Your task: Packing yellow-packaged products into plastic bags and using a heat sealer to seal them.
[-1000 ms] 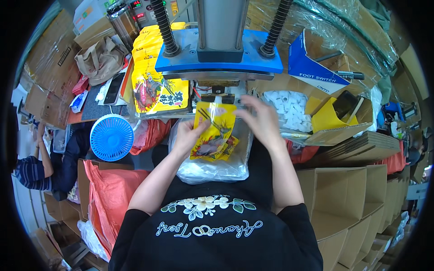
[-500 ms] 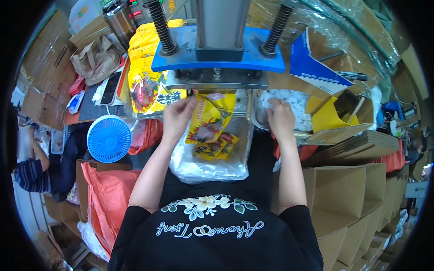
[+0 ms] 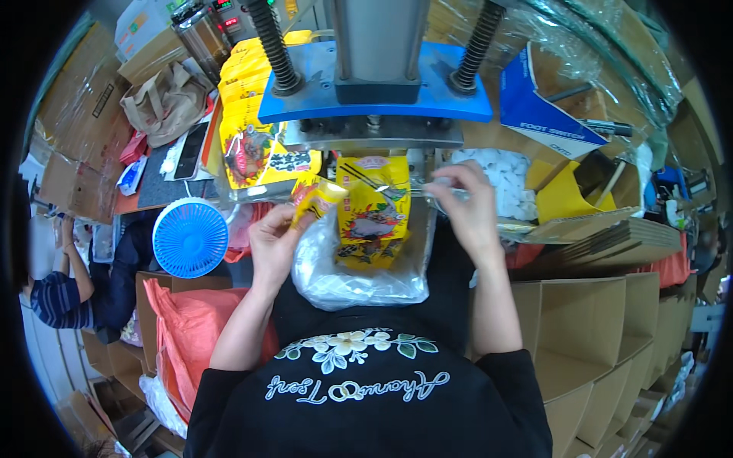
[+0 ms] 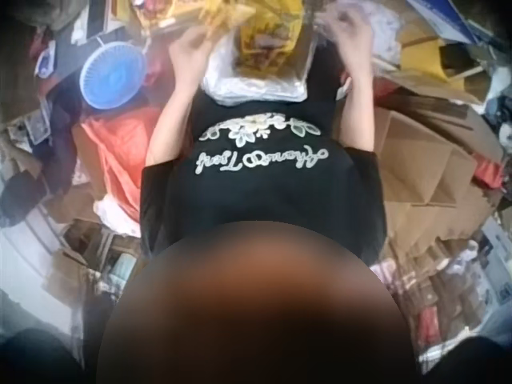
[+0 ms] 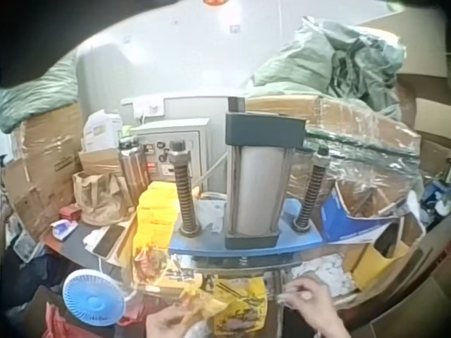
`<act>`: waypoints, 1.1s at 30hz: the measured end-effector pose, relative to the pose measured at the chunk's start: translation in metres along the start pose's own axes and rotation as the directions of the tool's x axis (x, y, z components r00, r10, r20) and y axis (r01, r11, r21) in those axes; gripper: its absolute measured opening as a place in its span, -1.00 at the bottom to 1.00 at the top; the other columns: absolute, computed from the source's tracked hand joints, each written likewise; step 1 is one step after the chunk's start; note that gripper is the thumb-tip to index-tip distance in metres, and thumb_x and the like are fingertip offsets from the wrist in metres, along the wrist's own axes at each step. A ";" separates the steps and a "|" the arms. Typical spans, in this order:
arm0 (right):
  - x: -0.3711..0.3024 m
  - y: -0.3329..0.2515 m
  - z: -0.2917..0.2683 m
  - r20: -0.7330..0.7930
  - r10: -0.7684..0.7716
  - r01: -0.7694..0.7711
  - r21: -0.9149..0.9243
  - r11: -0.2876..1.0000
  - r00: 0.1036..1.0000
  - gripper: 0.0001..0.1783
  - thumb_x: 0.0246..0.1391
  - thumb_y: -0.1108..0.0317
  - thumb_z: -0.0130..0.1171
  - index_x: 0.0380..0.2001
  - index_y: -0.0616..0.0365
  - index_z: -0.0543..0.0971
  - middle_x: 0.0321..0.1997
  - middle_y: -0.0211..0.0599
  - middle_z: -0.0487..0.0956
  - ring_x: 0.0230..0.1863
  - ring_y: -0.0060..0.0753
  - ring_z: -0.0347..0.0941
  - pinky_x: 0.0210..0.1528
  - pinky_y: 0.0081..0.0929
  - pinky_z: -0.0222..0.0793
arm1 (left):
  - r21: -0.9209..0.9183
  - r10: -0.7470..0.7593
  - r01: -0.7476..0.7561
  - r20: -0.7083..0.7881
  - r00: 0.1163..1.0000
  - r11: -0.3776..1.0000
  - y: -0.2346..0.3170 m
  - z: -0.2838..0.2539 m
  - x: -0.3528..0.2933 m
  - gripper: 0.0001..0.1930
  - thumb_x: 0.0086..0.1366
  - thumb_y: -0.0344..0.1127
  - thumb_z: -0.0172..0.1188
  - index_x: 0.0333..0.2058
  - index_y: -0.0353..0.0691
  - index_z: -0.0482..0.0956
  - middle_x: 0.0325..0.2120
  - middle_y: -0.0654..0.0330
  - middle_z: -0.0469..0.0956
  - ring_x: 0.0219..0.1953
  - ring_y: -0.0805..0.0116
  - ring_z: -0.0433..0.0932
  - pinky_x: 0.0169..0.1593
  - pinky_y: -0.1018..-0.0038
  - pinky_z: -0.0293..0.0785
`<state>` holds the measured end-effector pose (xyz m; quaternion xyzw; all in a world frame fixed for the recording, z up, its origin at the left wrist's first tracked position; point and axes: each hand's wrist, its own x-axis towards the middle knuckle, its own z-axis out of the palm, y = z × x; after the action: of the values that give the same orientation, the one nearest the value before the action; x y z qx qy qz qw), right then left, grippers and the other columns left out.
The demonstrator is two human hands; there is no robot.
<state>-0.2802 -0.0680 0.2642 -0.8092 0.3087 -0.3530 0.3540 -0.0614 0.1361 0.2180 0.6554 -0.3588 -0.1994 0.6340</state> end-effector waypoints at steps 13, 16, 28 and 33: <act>-0.004 -0.016 0.053 0.160 0.042 -0.064 0.139 0.988 0.986 -0.65 -0.13 0.39 0.38 -0.22 0.25 0.57 -0.36 -0.39 0.52 -0.33 -0.50 0.44 -0.23 -0.53 0.39 | -0.061 -0.277 0.305 0.283 0.918 0.950 -0.026 0.053 -0.012 -0.75 0.27 -0.27 0.24 -0.35 -0.42 0.65 -0.51 0.26 0.62 -0.47 0.64 0.49 -0.39 0.62 0.40; 0.006 0.001 0.033 -0.057 -0.025 0.024 -0.022 0.999 0.998 -0.65 -0.03 0.38 0.33 -0.15 0.24 0.57 -0.31 -0.31 0.58 -0.29 -0.45 0.50 -0.17 -0.50 0.41 | -0.112 -0.320 0.349 0.215 0.923 0.930 -0.019 0.068 0.011 -0.71 0.26 -0.26 0.24 -0.35 -0.48 0.63 -0.53 0.23 0.62 -0.51 0.63 0.49 -0.43 0.62 0.40; -0.011 0.052 -0.005 0.122 0.106 -0.049 -0.397 0.916 0.987 -0.77 0.01 0.43 0.22 -0.21 0.20 0.62 -0.25 -0.08 0.53 -0.26 -0.02 0.51 -0.18 -0.28 0.39 | -0.015 -0.387 0.398 0.202 0.900 0.917 -0.015 0.062 0.054 -0.74 0.27 -0.25 0.25 -0.31 -0.41 0.58 -0.43 0.18 0.63 -0.41 0.49 0.61 -0.31 0.57 0.47; -0.016 0.075 -0.004 0.040 0.089 -0.083 -0.118 0.990 0.995 -0.74 0.08 0.52 0.17 -0.12 0.25 0.57 -0.32 -0.29 0.45 -0.35 -0.51 0.44 -0.28 -0.58 0.38 | 0.743 0.406 -0.229 -0.063 0.912 0.629 -0.022 0.011 0.057 -0.41 0.10 -0.14 0.34 0.10 -0.21 0.45 0.17 -0.04 0.34 0.23 -0.04 0.27 0.26 0.15 0.10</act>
<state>-0.3113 -0.0994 0.2015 -0.8220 0.3554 -0.3007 0.3280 -0.0269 0.0857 0.2061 0.7946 -0.4442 0.1487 0.3864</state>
